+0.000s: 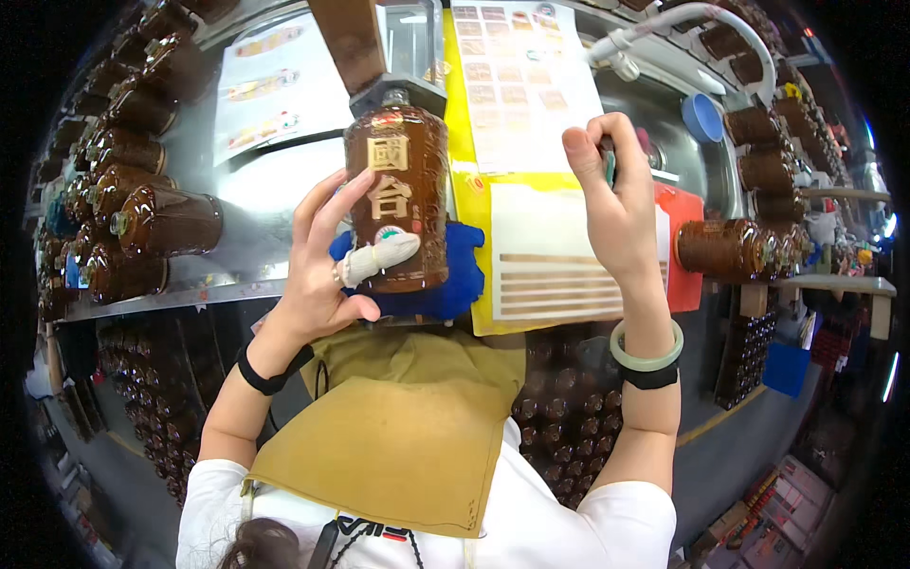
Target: Applying and smoothing decorative labels onto ceramic bottles in a production line setting.
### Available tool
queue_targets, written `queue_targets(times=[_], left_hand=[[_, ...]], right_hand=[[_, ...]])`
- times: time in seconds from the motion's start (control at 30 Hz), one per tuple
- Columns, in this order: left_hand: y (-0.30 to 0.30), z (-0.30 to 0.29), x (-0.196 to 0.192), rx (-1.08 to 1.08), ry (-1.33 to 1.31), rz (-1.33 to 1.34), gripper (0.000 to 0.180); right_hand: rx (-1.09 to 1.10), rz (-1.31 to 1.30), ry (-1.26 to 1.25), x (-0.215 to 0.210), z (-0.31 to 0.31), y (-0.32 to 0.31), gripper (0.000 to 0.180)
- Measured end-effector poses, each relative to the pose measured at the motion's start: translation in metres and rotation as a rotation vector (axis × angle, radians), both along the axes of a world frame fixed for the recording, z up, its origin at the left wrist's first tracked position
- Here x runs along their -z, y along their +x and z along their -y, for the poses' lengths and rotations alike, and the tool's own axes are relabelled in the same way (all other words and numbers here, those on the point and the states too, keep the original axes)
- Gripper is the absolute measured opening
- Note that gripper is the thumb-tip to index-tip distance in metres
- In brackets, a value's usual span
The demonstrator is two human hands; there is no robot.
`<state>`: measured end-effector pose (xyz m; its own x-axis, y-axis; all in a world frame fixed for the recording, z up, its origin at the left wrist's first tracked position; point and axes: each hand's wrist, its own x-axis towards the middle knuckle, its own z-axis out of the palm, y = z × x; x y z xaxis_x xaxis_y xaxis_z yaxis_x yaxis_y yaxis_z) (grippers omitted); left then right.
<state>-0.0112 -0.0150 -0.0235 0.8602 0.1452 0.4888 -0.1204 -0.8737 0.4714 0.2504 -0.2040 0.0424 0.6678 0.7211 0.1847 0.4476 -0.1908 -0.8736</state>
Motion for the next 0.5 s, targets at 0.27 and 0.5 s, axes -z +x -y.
queue_targets(times=[0.27,0.5], left_hand=[[-0.010,0.008,0.006,-0.104,0.043,0.003,0.078],[-0.028,0.015,0.005,-0.243,-0.078,0.093,0.074]], right_hand=[[0.032,0.104,-0.253,0.012,0.023,-0.014,0.026],[-0.135,0.248,-0.630,0.043,0.049,-0.002,0.050]])
